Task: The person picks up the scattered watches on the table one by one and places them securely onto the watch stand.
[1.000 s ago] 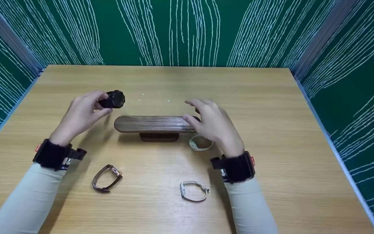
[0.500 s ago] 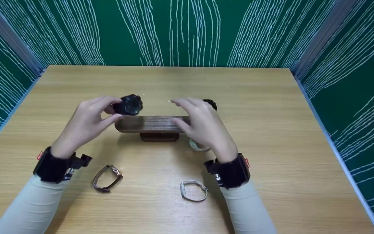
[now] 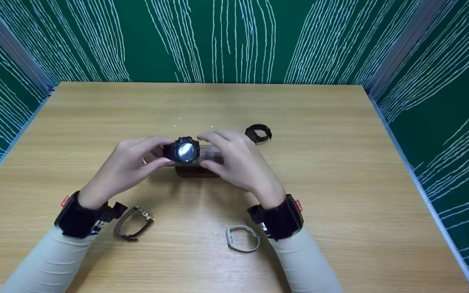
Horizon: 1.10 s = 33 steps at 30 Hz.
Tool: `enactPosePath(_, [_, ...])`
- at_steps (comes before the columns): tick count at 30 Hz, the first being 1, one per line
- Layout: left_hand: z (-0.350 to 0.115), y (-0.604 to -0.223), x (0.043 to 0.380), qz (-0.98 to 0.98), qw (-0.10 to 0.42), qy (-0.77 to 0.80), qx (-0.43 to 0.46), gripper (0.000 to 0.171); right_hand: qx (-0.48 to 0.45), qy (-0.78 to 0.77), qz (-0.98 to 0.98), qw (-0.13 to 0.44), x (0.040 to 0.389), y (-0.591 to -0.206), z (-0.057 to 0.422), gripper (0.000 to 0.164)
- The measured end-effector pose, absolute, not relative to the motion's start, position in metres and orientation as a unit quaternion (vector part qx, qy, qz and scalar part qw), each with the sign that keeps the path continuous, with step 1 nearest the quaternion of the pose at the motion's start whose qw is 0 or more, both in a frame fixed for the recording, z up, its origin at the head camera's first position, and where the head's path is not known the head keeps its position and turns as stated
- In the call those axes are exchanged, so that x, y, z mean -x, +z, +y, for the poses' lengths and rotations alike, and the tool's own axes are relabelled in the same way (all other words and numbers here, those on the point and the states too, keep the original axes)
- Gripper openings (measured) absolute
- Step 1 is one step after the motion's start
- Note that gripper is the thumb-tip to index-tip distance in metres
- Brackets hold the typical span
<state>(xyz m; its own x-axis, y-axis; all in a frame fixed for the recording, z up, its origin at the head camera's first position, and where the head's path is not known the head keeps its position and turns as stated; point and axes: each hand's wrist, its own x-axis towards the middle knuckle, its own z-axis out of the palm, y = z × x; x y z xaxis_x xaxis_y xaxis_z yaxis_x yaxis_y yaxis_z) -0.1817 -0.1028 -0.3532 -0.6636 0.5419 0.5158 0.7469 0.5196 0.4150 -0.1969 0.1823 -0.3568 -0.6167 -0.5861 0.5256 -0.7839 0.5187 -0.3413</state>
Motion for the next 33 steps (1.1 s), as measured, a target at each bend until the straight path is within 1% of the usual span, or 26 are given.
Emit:
enactPosePath(6, [-0.1001,-0.3562,0.1817,-0.842,0.153,-0.342,0.388,0.029,-0.406,0.285,-0.848,0.185,0.1972,-0.3585,0.1792,0.044])
enactPosePath(12, [-0.099,-0.3585,0.1817,-0.837,0.14,-0.354,0.392,0.03,-0.411,0.275,-0.846,0.201,0.1972,-0.3606,0.1765,0.039])
enactPosePath(20, [-0.0999,-0.3569,0.182,-0.84,0.134,-0.353,0.39,0.033,-0.421,0.26,-0.843,0.211,0.1963,-0.3604,0.1749,0.037])
enactPosePath(33, [-0.1017,-0.3588,0.1834,-0.853,0.135,-0.345,0.369,0.04,-0.436,0.257,-0.827,0.244,0.1968,-0.3617,0.1753,0.034])
